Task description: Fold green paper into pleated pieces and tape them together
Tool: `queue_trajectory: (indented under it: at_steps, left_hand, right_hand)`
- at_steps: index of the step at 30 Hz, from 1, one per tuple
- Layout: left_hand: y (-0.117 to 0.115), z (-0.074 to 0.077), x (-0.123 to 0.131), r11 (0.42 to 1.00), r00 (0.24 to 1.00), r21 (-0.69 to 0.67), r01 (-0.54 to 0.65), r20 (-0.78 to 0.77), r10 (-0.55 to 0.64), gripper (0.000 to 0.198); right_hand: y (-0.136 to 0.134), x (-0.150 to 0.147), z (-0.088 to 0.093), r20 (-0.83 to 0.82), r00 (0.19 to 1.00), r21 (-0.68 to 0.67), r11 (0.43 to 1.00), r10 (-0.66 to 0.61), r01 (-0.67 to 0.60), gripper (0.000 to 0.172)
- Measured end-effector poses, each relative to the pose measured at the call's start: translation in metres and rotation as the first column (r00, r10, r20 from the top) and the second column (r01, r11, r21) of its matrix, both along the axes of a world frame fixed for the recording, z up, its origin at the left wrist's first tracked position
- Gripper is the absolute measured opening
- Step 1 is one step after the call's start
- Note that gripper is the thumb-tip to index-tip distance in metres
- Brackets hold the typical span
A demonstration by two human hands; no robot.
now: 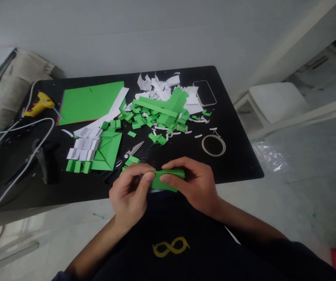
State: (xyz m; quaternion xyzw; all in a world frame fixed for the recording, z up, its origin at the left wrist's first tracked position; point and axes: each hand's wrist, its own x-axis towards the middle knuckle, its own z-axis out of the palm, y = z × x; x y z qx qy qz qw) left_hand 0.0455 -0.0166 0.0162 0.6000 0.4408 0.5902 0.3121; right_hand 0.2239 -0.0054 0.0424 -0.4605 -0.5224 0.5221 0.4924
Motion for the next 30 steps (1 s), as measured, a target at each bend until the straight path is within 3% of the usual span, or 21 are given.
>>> queue_trajectory:
  at_steps: [5, 30]
  left_hand:
    - [-0.0010, 0.0007, 0.0029, 1.000, 1.000, -0.021, -0.017, 0.017, 0.017, 0.008]
    - [-0.0020, -0.0004, 0.0027, 0.999, 0.999, -0.009, -0.048, 0.011, 0.048, 0.009]
  right_hand:
    - [0.0012, 0.0035, 0.0002, -0.091, 0.996, -0.111, 0.994, -0.002, -0.008, 0.017]
    - [0.0026, 0.0107, 0.0022, -0.070, 0.997, -0.138, 0.989, 0.038, -0.048, 0.018]
